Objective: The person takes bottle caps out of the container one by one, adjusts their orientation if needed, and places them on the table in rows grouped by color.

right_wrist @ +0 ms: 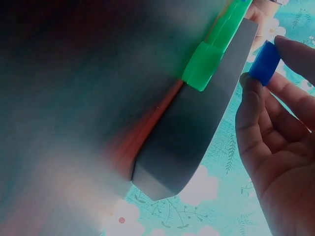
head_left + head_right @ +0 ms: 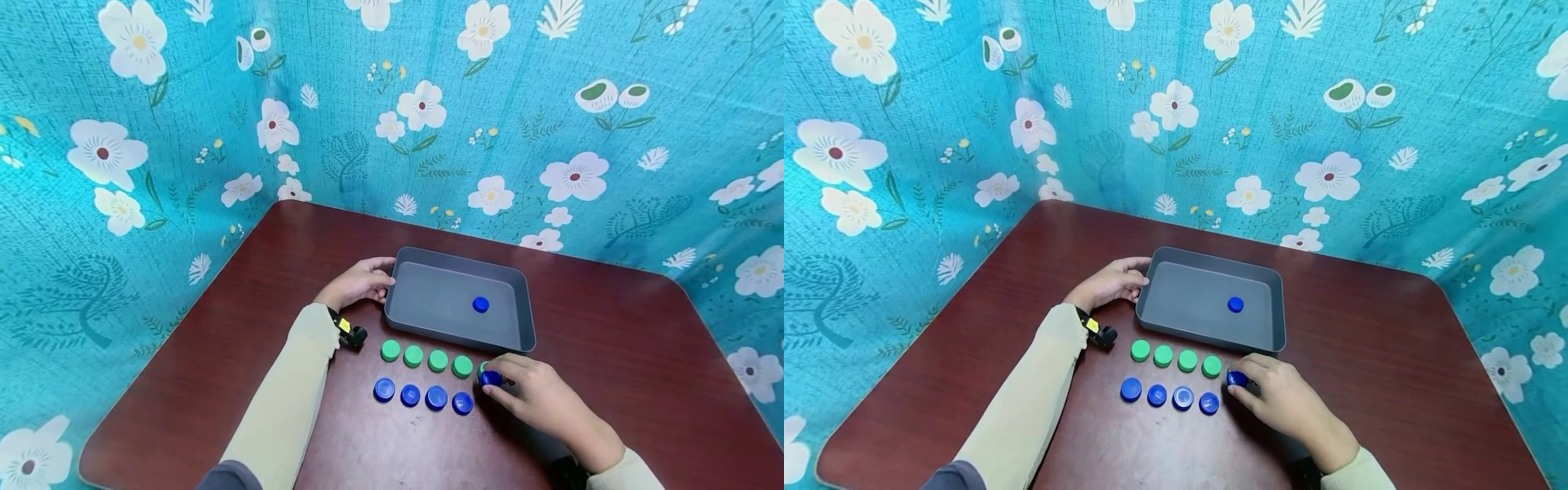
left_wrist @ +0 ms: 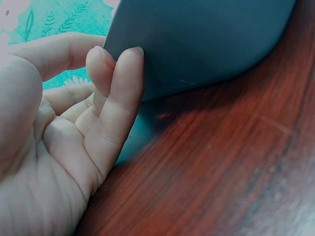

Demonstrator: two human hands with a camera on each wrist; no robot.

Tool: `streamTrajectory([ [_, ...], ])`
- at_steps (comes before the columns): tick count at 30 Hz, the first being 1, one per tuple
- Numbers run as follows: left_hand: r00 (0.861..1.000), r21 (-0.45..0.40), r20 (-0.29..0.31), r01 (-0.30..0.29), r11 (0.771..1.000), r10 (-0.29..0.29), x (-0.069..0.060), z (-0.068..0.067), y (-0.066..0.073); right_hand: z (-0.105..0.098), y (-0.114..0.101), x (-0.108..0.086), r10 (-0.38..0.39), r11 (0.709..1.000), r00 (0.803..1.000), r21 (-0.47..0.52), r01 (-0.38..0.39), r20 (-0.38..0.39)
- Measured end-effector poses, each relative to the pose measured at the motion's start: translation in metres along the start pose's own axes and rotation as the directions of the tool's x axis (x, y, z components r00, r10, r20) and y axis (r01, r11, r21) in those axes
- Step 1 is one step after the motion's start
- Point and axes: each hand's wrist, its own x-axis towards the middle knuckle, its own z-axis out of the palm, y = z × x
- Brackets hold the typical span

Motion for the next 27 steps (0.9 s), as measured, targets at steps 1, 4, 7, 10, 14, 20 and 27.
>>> streamTrajectory([
  [1,1.000,0.000,-0.002,0.000,1.000,0.000,-0.001,0.000,0.000,0.000,-0.001,-0.001,-0.002,1.000,1.000,0.002,0.002,0.007],
  [4,1.000,0.001,-0.009,-0.007,1.000,0.007,-0.003,0.001,0.000,-0.001,-0.005,-0.002,-0.002,1.000,0.999,0.012,0.002,0.041],
  [7,1.000,0.002,-0.012,-0.005,1.000,0.005,-0.005,0.002,0.001,-0.003,-0.007,-0.004,-0.002,1.000,0.997,0.018,0.001,0.080],
  [10,1.000,0.000,-0.010,-0.001,1.000,0.001,-0.005,0.001,0.002,-0.005,-0.007,-0.004,0.005,1.000,0.994,0.021,-0.008,0.108],
  [14,1.000,0.000,-0.012,-0.009,1.000,0.009,-0.001,0.000,0.004,-0.008,-0.003,-0.003,0.065,0.998,0.991,-0.007,-0.065,0.118],
  [20,0.999,0.010,0.008,-0.035,0.999,0.035,0.005,0.001,0.010,-0.011,0.002,-0.004,0.101,0.995,0.990,-0.036,-0.098,0.103],
  [27,1.000,0.010,-0.001,0.008,1.000,-0.008,-0.001,0.001,0.004,-0.007,-0.005,-0.011,0.070,0.998,0.989,-0.009,-0.069,0.128],
])
